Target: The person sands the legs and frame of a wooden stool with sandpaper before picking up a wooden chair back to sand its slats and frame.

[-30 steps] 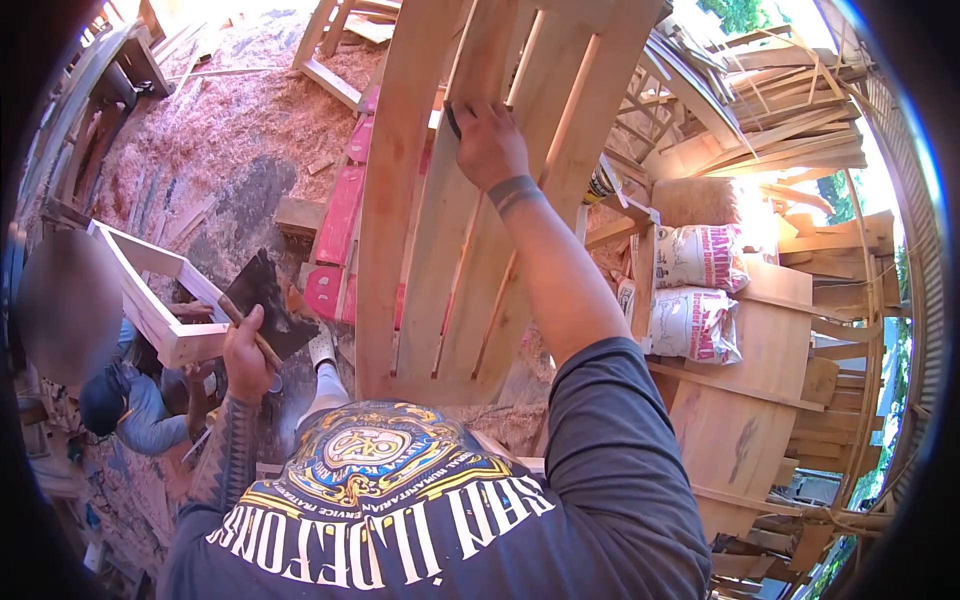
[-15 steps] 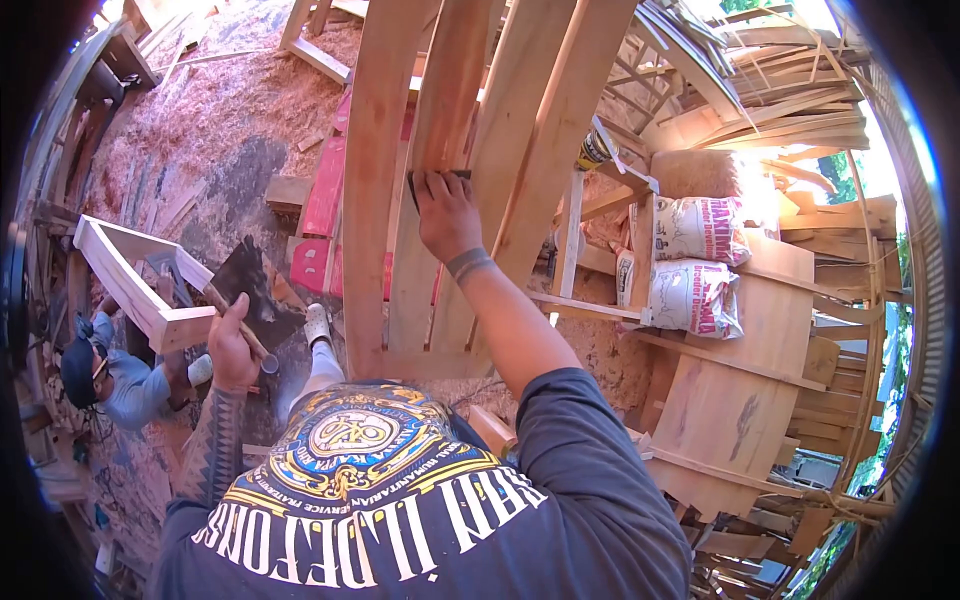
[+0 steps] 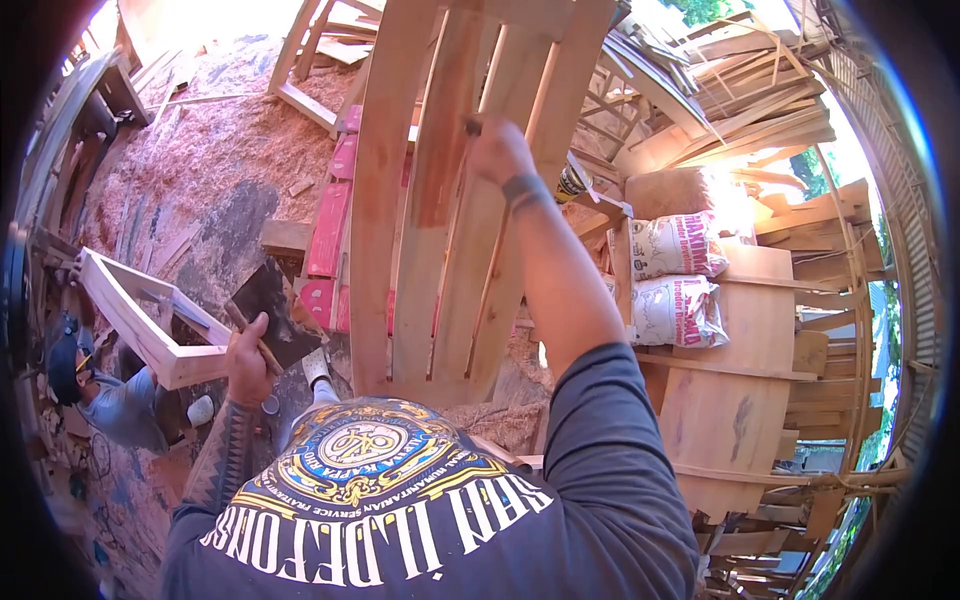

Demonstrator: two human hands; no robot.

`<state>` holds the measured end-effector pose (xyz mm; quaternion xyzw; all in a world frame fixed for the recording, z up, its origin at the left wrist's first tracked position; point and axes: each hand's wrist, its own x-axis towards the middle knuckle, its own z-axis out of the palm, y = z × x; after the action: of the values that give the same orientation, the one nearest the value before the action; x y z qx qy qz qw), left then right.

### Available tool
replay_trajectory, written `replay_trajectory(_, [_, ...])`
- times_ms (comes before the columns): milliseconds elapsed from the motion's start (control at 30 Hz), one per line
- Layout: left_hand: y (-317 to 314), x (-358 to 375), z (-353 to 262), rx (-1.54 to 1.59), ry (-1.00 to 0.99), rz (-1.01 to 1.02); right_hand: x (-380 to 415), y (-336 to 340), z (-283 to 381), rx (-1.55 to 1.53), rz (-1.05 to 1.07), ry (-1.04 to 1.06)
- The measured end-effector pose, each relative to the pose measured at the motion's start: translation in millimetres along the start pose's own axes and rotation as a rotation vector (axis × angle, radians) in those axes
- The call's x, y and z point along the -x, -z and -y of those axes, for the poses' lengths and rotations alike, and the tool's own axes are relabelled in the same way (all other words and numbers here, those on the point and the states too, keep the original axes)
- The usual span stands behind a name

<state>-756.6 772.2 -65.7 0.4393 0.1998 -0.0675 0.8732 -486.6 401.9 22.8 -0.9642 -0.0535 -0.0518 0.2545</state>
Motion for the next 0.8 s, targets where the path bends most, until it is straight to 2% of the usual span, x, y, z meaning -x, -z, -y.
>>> replay_trajectory(67, [7, -13, -3, 0.009, 0.018, 0.011, -20, 17, 14, 0.071, -0.022, -0.056])
replay_trajectory(167, [18, -38, -9, -0.056, 0.009, -0.005, -14, -16, 12, 0.282, -0.054, -0.086])
replay_trajectory(233, [25, -59, -14, -0.055, 0.053, 0.052, 3, -41, 22, 0.186, -0.069, -0.228])
replay_trajectory(333, [39, -89, -15, -0.105, 0.114, 0.097, 18, -101, 31, 0.231, -0.309, -0.183])
replay_trajectory(433, [28, -110, -35, -0.106, 0.207, 0.140, 18, -130, 48, 0.316, -0.363, -0.222])
replay_trajectory(533, [16, -133, -46, -0.109, 0.258, 0.243, 37, -140, 37, 0.500, -0.389, -0.051])
replay_trajectory(633, [-3, -150, -48, -0.086, 0.296, 0.323, 73, -145, 27, 0.428, -0.150, -0.072])
replay_trajectory(733, [-14, -161, -48, -0.077, 0.315, 0.423, 88, -117, 14, 0.187, -0.040, -0.058])
replay_trajectory(800, [-17, -165, -47, -0.087, 0.274, 0.448, 62, -71, 12, 0.316, -0.012, 0.019])
